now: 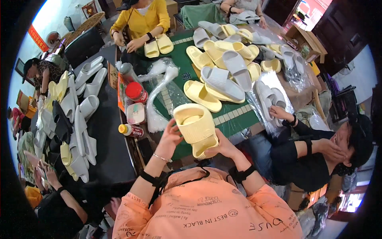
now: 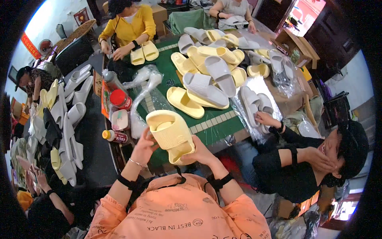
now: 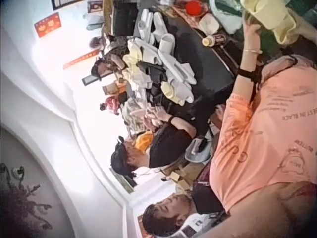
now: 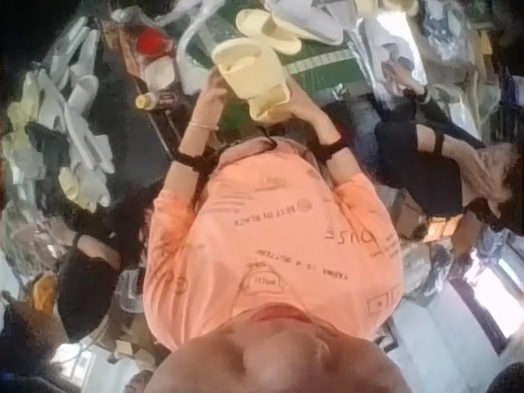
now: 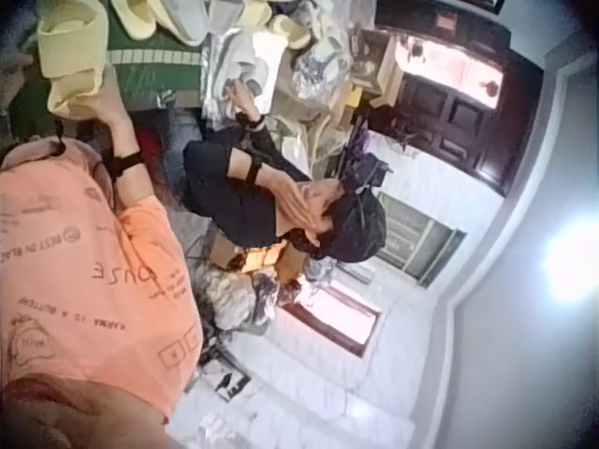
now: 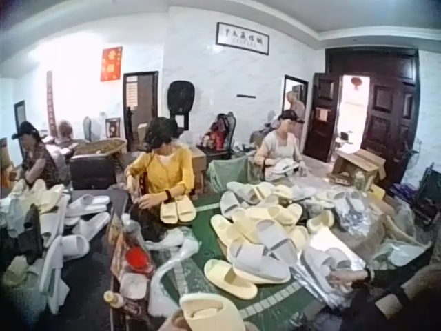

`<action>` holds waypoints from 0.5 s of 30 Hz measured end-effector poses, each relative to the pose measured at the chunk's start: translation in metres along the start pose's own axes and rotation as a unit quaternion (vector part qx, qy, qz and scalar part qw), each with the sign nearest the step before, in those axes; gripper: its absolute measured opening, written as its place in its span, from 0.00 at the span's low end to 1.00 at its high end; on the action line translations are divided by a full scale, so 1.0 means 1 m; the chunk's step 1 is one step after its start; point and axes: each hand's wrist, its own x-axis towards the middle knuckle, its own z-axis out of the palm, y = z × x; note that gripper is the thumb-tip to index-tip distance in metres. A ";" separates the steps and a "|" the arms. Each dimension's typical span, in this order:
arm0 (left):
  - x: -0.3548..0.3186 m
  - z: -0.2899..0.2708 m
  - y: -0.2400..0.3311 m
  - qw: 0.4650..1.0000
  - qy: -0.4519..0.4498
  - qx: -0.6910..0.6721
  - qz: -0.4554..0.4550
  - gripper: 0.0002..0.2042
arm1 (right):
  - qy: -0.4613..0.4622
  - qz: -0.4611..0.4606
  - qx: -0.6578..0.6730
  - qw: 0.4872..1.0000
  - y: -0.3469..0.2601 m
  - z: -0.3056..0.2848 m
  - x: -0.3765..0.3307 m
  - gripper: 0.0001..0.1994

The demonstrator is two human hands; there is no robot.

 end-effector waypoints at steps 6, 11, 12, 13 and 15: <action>0.041 -0.015 -0.022 0.998 -0.002 0.051 -0.046 0.13 | 0.020 -0.094 -0.187 0.978 0.027 -0.020 -0.005 0.43; 0.058 -0.028 -0.051 0.995 0.039 0.060 -0.071 0.13 | 0.114 0.016 -0.177 0.977 0.041 -0.029 -0.008 0.32; 0.065 -0.028 -0.057 0.993 0.064 0.044 -0.085 0.13 | 0.110 0.031 -0.201 0.973 0.044 -0.033 -0.008 0.30; 0.070 -0.027 -0.064 0.991 0.088 0.029 -0.099 0.13 | 0.132 0.039 -0.186 0.973 0.048 -0.034 -0.010 0.27; 0.082 -0.032 -0.087 0.988 0.108 0.024 -0.109 0.13 | 0.137 0.074 -0.190 0.969 0.053 -0.042 -0.014 0.26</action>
